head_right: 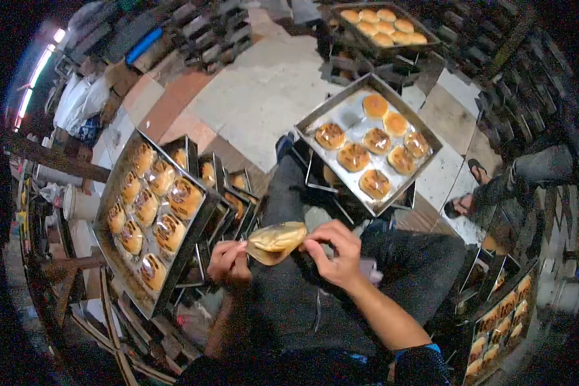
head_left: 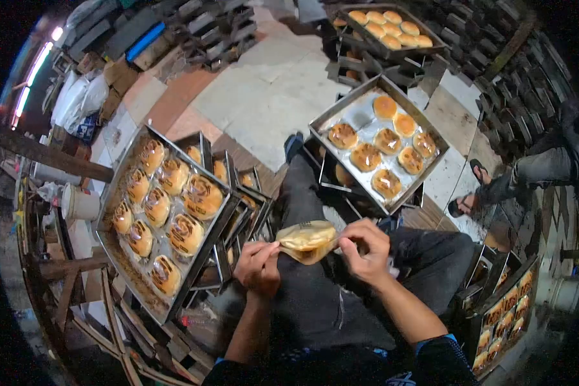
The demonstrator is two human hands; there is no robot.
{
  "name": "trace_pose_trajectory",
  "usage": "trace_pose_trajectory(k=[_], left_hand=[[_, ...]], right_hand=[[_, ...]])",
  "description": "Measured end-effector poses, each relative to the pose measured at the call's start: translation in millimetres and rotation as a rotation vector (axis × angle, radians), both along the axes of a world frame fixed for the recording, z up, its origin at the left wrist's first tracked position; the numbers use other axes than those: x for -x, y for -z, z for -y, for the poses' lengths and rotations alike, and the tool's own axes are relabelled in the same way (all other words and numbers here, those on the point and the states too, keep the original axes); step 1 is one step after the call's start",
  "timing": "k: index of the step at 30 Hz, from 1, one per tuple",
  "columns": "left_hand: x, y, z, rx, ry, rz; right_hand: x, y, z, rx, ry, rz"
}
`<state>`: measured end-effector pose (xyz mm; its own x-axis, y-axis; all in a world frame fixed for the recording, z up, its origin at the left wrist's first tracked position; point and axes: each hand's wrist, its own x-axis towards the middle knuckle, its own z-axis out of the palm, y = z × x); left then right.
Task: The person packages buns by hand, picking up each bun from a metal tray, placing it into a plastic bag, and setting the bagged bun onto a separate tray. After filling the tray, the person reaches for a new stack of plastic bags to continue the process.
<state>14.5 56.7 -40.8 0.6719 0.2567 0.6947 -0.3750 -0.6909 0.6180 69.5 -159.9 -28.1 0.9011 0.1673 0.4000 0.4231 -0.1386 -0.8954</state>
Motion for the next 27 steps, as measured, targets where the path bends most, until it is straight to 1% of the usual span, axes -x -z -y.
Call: trace_pose_trajectory(k=[1,3,4,5,6,7,9,10,11,13,15,16,18,19,21,22,23,24,25,27], left_hand=[[4,-1,0,0.011,-0.008,-0.023],[-3,2,2,0.098,0.093,0.059],[-7,2,6,0.106,0.091,0.050],[-12,1,11,0.084,0.086,-0.063],[-20,-1,16,0.059,0.084,-0.177],[-39,-4,20,-0.009,0.030,-0.060],[-49,-4,11,0.546,-0.157,-0.248],[-39,-13,6,0.604,-0.057,-0.411],[-22,-9,0,0.600,-0.058,-0.415],[23,5,-8,0.835,0.118,-0.454],[65,6,1,0.573,-0.103,-0.701],[79,10,5,0.562,-0.085,-0.727],[96,21,10,0.248,-0.088,-0.502],[98,19,9,0.245,-0.074,-0.511],[100,5,2,0.411,-0.176,-0.422],[82,-26,-1,0.280,-0.164,-0.552],[65,-42,-1,0.278,-0.178,-0.539],[46,-53,0,0.473,-0.108,-0.576],[29,-58,0,0.672,-0.026,-0.609],[-2,-49,-11,0.712,0.098,-0.691]], right_hand=[[0,-2,-7,-0.084,0.017,-0.004],[-6,3,-6,0.124,0.080,0.209],[-15,1,-11,0.134,0.075,0.313],[-25,-2,-21,0.145,0.071,0.407],[-29,0,-36,0.089,0.059,0.328],[-43,-8,-48,0.090,0.037,0.334],[-68,-1,-46,0.049,0.347,0.015],[-61,3,-46,0.095,0.412,0.065],[-39,9,-46,0.051,0.421,-0.083],[8,18,-39,0.113,0.389,-0.174],[58,47,-30,0.111,0.342,-0.450],[72,55,-24,0.107,0.366,-0.471],[92,63,-6,0.284,0.156,-0.813],[87,53,4,0.434,0.120,-0.705],[65,33,21,0.417,0.214,-0.515],[51,9,20,0.354,0.169,-0.443],[37,-14,16,0.291,0.125,-0.366],[22,-26,9,0.288,-0.030,-0.113],[10,-47,-6,0.329,-0.177,-0.017],[0,-43,-27,0.552,-0.251,0.026]])
